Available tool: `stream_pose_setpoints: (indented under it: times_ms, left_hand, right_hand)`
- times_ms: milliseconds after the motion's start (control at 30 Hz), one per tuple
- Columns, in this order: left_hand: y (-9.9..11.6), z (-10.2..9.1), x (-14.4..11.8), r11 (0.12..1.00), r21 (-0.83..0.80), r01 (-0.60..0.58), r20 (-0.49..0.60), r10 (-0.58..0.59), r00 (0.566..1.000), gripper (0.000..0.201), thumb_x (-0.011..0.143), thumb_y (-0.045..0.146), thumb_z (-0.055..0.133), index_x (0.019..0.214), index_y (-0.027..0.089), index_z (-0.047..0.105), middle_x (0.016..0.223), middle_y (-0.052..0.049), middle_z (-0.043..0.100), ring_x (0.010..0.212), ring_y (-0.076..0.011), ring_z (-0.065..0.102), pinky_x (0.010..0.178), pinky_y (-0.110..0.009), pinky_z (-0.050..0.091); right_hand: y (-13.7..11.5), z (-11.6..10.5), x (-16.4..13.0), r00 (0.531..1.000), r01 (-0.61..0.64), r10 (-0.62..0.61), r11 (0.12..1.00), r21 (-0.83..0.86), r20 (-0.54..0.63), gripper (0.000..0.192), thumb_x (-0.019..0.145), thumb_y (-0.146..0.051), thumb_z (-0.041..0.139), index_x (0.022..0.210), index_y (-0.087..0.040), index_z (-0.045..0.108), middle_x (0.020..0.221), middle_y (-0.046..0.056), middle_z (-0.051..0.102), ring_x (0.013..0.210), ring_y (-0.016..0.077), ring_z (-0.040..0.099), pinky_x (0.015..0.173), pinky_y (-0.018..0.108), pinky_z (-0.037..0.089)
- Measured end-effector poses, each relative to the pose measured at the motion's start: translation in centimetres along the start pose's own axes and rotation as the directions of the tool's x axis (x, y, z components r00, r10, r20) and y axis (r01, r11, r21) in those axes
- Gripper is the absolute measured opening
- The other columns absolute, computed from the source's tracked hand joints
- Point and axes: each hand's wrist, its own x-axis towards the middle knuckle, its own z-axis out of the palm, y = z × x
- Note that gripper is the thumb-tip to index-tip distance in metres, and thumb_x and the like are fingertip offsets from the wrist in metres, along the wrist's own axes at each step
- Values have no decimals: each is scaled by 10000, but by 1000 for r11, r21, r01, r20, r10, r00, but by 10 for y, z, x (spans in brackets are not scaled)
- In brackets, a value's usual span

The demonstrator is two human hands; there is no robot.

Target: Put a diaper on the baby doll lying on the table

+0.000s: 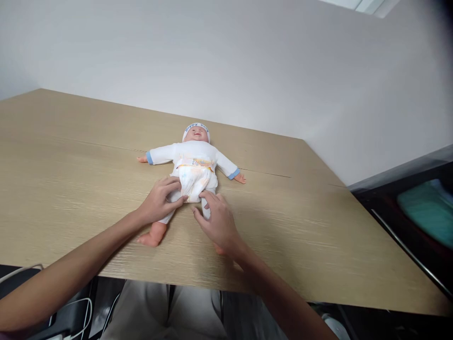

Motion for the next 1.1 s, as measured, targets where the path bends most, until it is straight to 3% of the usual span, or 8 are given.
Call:
stream_pose_setpoints:
  times_ms: [300,400,533,800,967,1100]
  left_hand:
    - [3,0,2,996,35,80,23,-81,996,358,1024,499,677,827,239,531,832,-17,593,883,-253,530,871,-410,438]
    - [1,2,2,989,-6,145,-16,-145,989,352,963,523,754,908,233,562,869,-5,567,867,-236,531,836,-386,432]
    - [-6,3,1,971,-120,205,-9,-207,978,392,930,521,808,1005,239,546,923,7,596,857,-208,523,798,-352,427]
    - [-22,11,-3,908,-346,237,-70,-277,958,571,857,521,903,990,264,411,1003,15,553,878,-172,538,793,-328,454]
    - [-18,14,-10,881,-365,301,-91,-356,930,606,824,490,923,1170,260,482,1088,-11,670,936,-197,645,831,-347,494]
    - [-8,10,-12,911,-290,292,-87,-329,940,466,872,516,882,1133,232,620,1152,-43,735,991,-228,692,862,-370,515]
  right_hand:
    - [-1,6,3,986,-162,166,981,106,-32,294,954,-404,754,1175,-236,658,929,34,690,802,239,622,802,383,504]
    - [-3,5,4,972,-219,230,961,165,-45,320,934,-447,755,1154,-249,631,898,6,688,726,212,592,747,365,481]
    - [-1,2,5,964,-232,260,929,290,-62,363,925,-432,749,1180,-252,563,1020,23,736,713,184,585,726,349,484]
    - [5,-9,4,945,-247,305,904,350,-119,399,920,-475,796,1134,-269,530,1118,76,806,959,260,721,894,406,547]
    - [10,-12,4,941,-276,322,909,311,-103,369,923,-552,815,1066,-264,633,1143,82,829,1045,288,748,939,425,542]
    - [12,-15,4,956,-254,280,938,234,-83,286,950,-528,812,1035,-268,730,1089,53,848,978,283,713,917,430,514]
